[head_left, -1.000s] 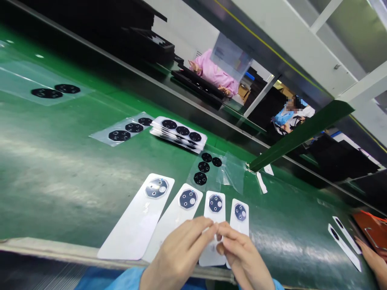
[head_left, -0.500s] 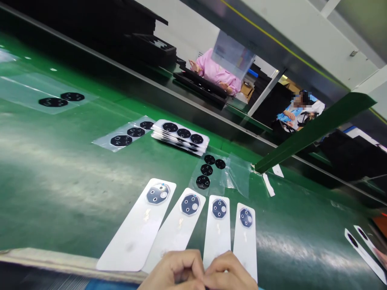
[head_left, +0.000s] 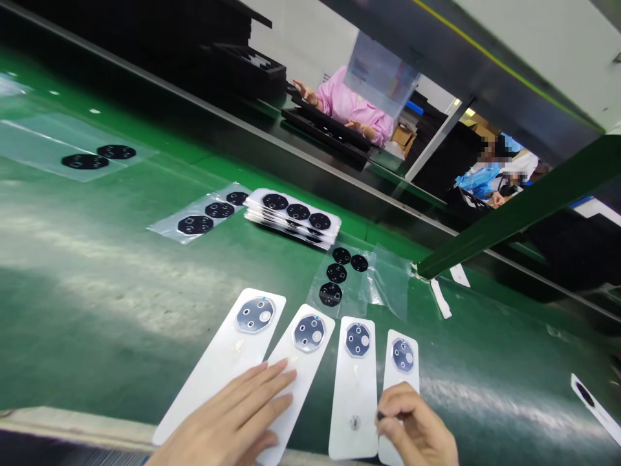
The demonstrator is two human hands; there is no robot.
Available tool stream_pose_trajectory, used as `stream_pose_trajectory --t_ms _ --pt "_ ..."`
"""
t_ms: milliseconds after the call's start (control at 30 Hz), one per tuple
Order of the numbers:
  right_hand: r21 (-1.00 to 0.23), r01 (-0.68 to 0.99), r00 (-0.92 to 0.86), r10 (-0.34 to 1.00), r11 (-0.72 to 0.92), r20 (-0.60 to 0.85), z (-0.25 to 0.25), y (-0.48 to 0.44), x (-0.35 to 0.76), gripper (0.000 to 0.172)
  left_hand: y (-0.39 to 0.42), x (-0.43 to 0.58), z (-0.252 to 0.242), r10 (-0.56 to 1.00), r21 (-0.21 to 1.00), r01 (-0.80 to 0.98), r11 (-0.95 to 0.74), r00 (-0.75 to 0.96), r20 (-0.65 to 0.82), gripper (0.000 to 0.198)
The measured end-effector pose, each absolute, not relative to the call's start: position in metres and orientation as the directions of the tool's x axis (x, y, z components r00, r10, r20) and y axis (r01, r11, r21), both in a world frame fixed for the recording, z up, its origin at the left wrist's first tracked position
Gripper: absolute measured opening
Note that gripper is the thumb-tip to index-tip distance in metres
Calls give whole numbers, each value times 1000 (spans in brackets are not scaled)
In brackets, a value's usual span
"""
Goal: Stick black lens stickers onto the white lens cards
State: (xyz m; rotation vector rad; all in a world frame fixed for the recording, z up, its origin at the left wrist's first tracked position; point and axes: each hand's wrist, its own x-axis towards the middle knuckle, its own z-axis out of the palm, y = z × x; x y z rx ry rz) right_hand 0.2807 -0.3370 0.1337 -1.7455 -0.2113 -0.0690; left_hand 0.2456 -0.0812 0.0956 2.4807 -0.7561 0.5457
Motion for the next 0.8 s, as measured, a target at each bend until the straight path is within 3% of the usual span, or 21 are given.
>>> stream_pose_trajectory --t_ms 67,100,167,367,467,633,800 --pt "-983 26 999 41 -180 19 137 -343 287 25 -86 243 84 -405 189 -600 -778 708 579 26" --pt "-982 -25 999 21 -186 -29 138 -343 291 27 -92 241 79 -327 190 -552 -812 699 636 28" --pt "-979 -72 997 14 -193 -76 140 -340 298 25 -106 238 75 -332 159 -538 -828 699 634 29" --pt "-958 -196 942 233 -207 -243 136 -314 323 24 -127 238 91 -343 141 -494 -858 756 558 29" --pt "-946 -65 923 341 -318 -179 131 -299 333 17 -123 247 93 -338 115 -510 -852 705 624 29" --pt "-829 247 921 389 -501 39 124 -277 333 9 -122 253 90 -320 80 -466 -881 712 625 28" --pt "-749 365 896 428 -553 120 120 -272 328 12 -128 249 89 -260 132 -427 -895 738 623 32"
